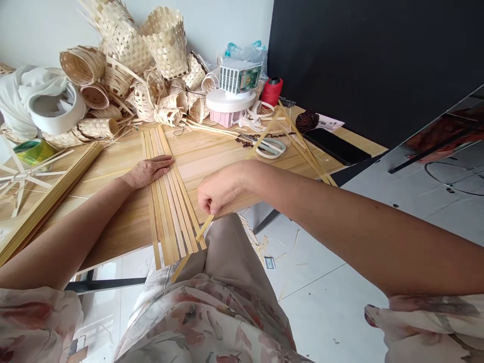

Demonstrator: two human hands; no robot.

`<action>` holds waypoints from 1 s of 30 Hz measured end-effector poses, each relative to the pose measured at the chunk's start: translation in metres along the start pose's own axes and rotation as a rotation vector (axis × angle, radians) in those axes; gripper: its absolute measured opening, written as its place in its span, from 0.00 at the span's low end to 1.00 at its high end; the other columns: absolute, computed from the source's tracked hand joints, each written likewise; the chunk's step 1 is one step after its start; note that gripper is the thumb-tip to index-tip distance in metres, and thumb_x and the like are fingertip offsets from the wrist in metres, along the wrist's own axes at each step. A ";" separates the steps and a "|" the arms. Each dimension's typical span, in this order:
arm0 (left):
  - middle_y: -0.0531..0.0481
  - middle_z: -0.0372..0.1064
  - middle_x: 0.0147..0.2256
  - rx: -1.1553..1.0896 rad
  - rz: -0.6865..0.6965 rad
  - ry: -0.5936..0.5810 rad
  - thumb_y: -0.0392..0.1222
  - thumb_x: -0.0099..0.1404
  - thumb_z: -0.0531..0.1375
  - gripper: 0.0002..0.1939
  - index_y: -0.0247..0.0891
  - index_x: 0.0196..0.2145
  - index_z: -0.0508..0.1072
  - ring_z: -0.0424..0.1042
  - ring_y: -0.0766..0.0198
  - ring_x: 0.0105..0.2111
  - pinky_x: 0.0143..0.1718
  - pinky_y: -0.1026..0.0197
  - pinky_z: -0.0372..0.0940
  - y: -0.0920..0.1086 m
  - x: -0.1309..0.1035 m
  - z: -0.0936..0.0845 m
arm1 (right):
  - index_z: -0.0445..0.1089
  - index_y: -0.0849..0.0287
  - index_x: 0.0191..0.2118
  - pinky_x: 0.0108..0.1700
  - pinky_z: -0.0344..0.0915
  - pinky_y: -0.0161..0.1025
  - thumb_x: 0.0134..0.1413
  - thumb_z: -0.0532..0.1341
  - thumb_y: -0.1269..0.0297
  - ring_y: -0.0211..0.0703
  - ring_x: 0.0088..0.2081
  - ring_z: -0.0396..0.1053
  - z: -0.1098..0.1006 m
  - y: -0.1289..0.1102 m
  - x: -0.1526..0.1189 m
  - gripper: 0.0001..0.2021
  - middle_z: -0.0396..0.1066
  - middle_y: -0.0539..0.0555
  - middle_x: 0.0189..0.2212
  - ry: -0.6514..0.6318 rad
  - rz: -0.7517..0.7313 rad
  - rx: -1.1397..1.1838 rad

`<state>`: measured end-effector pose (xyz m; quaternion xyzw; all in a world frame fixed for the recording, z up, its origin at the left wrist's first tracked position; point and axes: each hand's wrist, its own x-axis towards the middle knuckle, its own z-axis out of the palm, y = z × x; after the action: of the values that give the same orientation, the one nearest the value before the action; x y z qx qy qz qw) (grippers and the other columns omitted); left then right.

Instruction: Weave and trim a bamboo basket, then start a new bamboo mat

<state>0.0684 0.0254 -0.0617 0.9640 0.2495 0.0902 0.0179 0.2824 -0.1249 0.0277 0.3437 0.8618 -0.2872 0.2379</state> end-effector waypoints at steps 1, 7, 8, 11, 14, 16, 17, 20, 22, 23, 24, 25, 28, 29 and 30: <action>0.44 0.61 0.53 0.002 0.001 -0.002 0.55 0.65 0.36 0.32 0.31 0.53 0.63 0.55 0.63 0.56 0.57 0.60 0.50 0.001 0.000 -0.001 | 0.73 0.62 0.31 0.27 0.52 0.34 0.46 0.55 0.77 0.35 0.26 0.61 -0.001 -0.002 0.002 0.10 0.67 0.48 0.23 0.009 -0.017 -0.015; 0.42 0.61 0.53 -0.011 0.005 0.001 0.56 0.65 0.35 0.34 0.29 0.52 0.63 0.55 0.62 0.56 0.58 0.60 0.50 0.004 0.001 -0.001 | 0.74 0.59 0.33 0.32 0.54 0.35 0.47 0.54 0.78 0.36 0.28 0.64 -0.005 -0.001 0.010 0.13 0.71 0.47 0.27 0.000 -0.054 0.032; 0.42 0.61 0.53 -0.013 0.004 0.000 0.56 0.65 0.36 0.33 0.30 0.53 0.63 0.55 0.62 0.56 0.58 0.60 0.50 0.004 0.001 -0.001 | 0.73 0.59 0.34 0.32 0.54 0.35 0.47 0.54 0.78 0.37 0.29 0.64 -0.005 0.001 0.011 0.13 0.71 0.47 0.28 -0.012 -0.067 0.035; 0.44 0.60 0.54 -0.009 -0.007 -0.004 0.56 0.65 0.36 0.32 0.33 0.53 0.63 0.55 0.62 0.56 0.58 0.59 0.50 0.004 0.001 -0.001 | 0.73 0.59 0.34 0.32 0.54 0.35 0.48 0.54 0.75 0.37 0.31 0.65 -0.004 0.008 0.017 0.12 0.71 0.47 0.30 -0.035 -0.113 0.049; 0.46 0.60 0.54 -0.009 -0.011 -0.014 0.55 0.65 0.37 0.31 0.34 0.53 0.63 0.55 0.63 0.56 0.58 0.58 0.50 0.003 0.001 -0.001 | 0.73 0.60 0.33 0.33 0.55 0.34 0.47 0.55 0.74 0.37 0.31 0.65 -0.002 0.012 0.020 0.10 0.71 0.47 0.30 -0.031 -0.140 0.088; 0.46 0.61 0.53 -0.012 -0.010 -0.019 0.55 0.65 0.37 0.30 0.34 0.53 0.63 0.55 0.63 0.56 0.58 0.58 0.50 0.004 0.001 -0.001 | 0.73 0.60 0.32 0.32 0.55 0.33 0.46 0.57 0.72 0.37 0.31 0.65 -0.001 0.015 0.021 0.09 0.71 0.47 0.28 -0.031 -0.160 0.128; 0.45 0.61 0.53 -0.012 -0.011 -0.020 0.54 0.65 0.37 0.30 0.33 0.53 0.63 0.55 0.63 0.56 0.58 0.59 0.50 0.004 0.001 -0.001 | 0.73 0.60 0.32 0.32 0.55 0.33 0.46 0.57 0.70 0.37 0.30 0.65 0.000 0.016 0.020 0.08 0.71 0.47 0.28 -0.029 -0.167 0.146; 0.44 0.60 0.54 -0.016 -0.012 -0.020 0.53 0.66 0.38 0.30 0.31 0.53 0.62 0.54 0.63 0.57 0.58 0.59 0.49 0.005 0.000 -0.002 | 0.73 0.61 0.32 0.33 0.56 0.33 0.46 0.59 0.66 0.37 0.31 0.65 0.002 0.020 0.018 0.07 0.70 0.48 0.27 -0.022 -0.185 0.188; 0.44 0.59 0.54 -0.021 -0.022 -0.015 0.52 0.66 0.39 0.28 0.31 0.53 0.63 0.54 0.63 0.57 0.58 0.59 0.49 0.006 0.000 -0.002 | 0.72 0.62 0.33 0.34 0.57 0.33 0.47 0.59 0.66 0.37 0.32 0.65 0.005 0.023 0.017 0.08 0.71 0.49 0.28 -0.024 -0.212 0.212; 0.45 0.60 0.54 -0.023 -0.028 -0.012 0.51 0.66 0.40 0.27 0.32 0.53 0.63 0.55 0.63 0.56 0.58 0.59 0.49 0.007 0.000 -0.002 | 0.72 0.62 0.33 0.34 0.57 0.33 0.47 0.59 0.65 0.37 0.32 0.65 0.006 0.024 0.017 0.08 0.71 0.49 0.29 -0.022 -0.227 0.220; 0.46 0.60 0.54 -0.024 -0.034 -0.010 0.50 0.66 0.41 0.26 0.33 0.53 0.63 0.55 0.63 0.56 0.58 0.59 0.50 0.007 -0.001 -0.002 | 0.72 0.62 0.33 0.35 0.57 0.33 0.48 0.58 0.65 0.38 0.33 0.65 0.007 0.025 0.016 0.08 0.71 0.49 0.29 -0.014 -0.240 0.224; 0.47 0.60 0.54 -0.023 -0.036 -0.008 0.49 0.66 0.41 0.25 0.34 0.53 0.63 0.55 0.63 0.56 0.58 0.60 0.50 0.008 -0.001 -0.002 | 0.72 0.62 0.33 0.35 0.57 0.33 0.48 0.58 0.65 0.38 0.34 0.65 0.008 0.026 0.016 0.09 0.71 0.50 0.30 0.001 -0.245 0.221; 0.47 0.61 0.53 -0.012 -0.033 0.000 0.47 0.66 0.43 0.24 0.33 0.52 0.64 0.55 0.63 0.56 0.58 0.60 0.50 0.008 -0.001 -0.002 | 0.73 0.61 0.34 0.35 0.57 0.33 0.49 0.58 0.64 0.38 0.34 0.65 0.010 0.026 0.015 0.09 0.71 0.50 0.31 0.061 -0.216 0.179; 0.46 0.61 0.53 -0.008 -0.028 0.003 0.47 0.66 0.43 0.24 0.32 0.52 0.64 0.56 0.63 0.56 0.58 0.60 0.50 0.008 -0.001 -0.002 | 0.73 0.61 0.34 0.34 0.57 0.33 0.49 0.58 0.64 0.38 0.34 0.65 0.011 0.026 0.015 0.09 0.71 0.50 0.31 0.071 -0.198 0.165; 0.46 0.61 0.53 -0.004 -0.023 0.004 0.46 0.66 0.43 0.24 0.31 0.52 0.64 0.56 0.63 0.56 0.58 0.61 0.50 0.008 -0.001 -0.002 | 0.73 0.60 0.34 0.33 0.56 0.33 0.49 0.58 0.64 0.38 0.33 0.65 0.010 0.025 0.014 0.09 0.71 0.50 0.30 0.076 -0.182 0.152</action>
<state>0.0710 0.0181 -0.0597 0.9609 0.2603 0.0925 0.0203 0.2938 -0.1100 0.0032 0.2918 0.8736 -0.3589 0.1513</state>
